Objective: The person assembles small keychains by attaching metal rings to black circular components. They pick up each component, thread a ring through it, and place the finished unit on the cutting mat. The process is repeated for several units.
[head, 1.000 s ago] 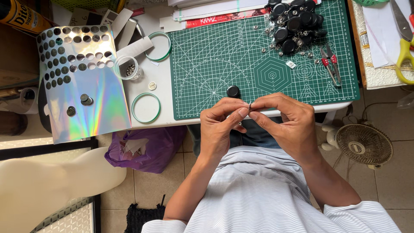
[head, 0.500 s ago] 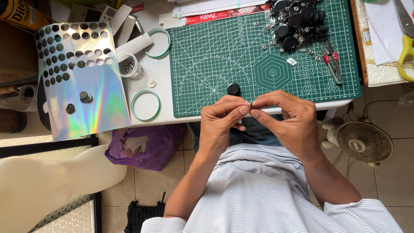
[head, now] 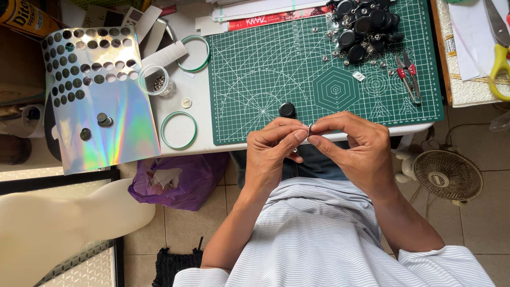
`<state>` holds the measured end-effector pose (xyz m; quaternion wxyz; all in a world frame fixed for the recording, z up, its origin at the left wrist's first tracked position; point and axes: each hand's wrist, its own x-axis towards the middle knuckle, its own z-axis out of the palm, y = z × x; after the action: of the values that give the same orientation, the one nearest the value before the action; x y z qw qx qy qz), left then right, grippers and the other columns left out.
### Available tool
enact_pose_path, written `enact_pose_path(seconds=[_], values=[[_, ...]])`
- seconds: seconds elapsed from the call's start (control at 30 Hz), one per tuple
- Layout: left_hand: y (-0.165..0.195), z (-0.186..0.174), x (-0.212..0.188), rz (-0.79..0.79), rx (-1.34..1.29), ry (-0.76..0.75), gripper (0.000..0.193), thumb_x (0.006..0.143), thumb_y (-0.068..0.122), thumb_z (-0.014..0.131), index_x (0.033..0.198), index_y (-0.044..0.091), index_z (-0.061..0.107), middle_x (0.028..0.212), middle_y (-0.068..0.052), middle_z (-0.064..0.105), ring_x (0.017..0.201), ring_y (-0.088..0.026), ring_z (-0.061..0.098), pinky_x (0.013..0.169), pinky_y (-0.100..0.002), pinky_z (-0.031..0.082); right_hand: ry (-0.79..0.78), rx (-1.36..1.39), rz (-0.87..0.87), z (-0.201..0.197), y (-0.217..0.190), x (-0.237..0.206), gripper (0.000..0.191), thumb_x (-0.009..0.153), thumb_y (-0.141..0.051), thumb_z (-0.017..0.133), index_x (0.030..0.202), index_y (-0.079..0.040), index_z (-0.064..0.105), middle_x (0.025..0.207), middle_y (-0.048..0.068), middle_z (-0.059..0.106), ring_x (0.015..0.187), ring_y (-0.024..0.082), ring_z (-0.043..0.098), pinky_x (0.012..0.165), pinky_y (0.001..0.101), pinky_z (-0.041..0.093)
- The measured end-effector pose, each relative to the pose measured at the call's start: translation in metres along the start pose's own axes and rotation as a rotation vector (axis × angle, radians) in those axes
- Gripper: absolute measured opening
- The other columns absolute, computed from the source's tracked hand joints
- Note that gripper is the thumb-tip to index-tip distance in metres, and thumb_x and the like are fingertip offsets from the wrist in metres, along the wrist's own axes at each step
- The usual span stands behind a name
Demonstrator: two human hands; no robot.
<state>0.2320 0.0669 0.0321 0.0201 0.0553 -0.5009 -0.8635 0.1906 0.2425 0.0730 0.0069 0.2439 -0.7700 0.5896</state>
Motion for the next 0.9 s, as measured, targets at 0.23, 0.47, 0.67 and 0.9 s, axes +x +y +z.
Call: enact_pose_path(seconds=[0.23,0.47,0.67,0.9], values=[[-0.0003,-0.0001,-0.0007,0.024,0.034,0.011,0.015,0.095,0.012,0.078,0.106,0.002,0.08,0.107,-0.011,0.071,0.076,-0.008,0.066,0.06,-0.022,0.064,-0.005,0.023,-0.002,0.0005,0.0022,0.0005,0.016,0.088,-0.002,0.08,0.102,-0.003,0.074,0.104,0.009,0.076,0.096,0.014,0.075,0.077,0.0229,0.062],[-0.0021,-0.0014,0.0003,0.046,0.035,-0.005,0.012,0.092,0.01,0.079,0.103,0.004,0.08,0.108,-0.012,0.072,0.086,-0.013,0.074,0.059,-0.023,0.064,-0.002,0.019,0.002,-0.0001,0.0024,-0.0001,0.016,0.088,-0.002,0.08,0.102,-0.003,0.074,0.103,0.009,0.076,0.093,0.013,0.074,0.072,0.0218,0.06],[-0.0039,-0.0016,0.0012,0.053,0.016,-0.009,0.011,0.093,0.009,0.079,0.103,0.004,0.08,0.109,-0.012,0.072,0.088,-0.014,0.074,0.059,-0.022,0.064,0.0,-0.006,-0.004,-0.0005,0.002,0.0001,0.016,0.087,-0.002,0.081,0.101,-0.003,0.074,0.102,0.009,0.076,0.093,0.014,0.074,0.073,0.0222,0.06],[-0.0042,-0.0019,-0.0006,0.037,0.012,-0.001,0.013,0.093,0.01,0.078,0.104,0.003,0.079,0.109,-0.012,0.072,0.086,-0.012,0.074,0.059,-0.022,0.064,-0.005,0.025,0.01,0.0003,0.003,-0.0012,0.015,0.088,-0.001,0.08,0.102,-0.002,0.074,0.103,0.009,0.076,0.095,0.014,0.074,0.076,0.0231,0.062]])
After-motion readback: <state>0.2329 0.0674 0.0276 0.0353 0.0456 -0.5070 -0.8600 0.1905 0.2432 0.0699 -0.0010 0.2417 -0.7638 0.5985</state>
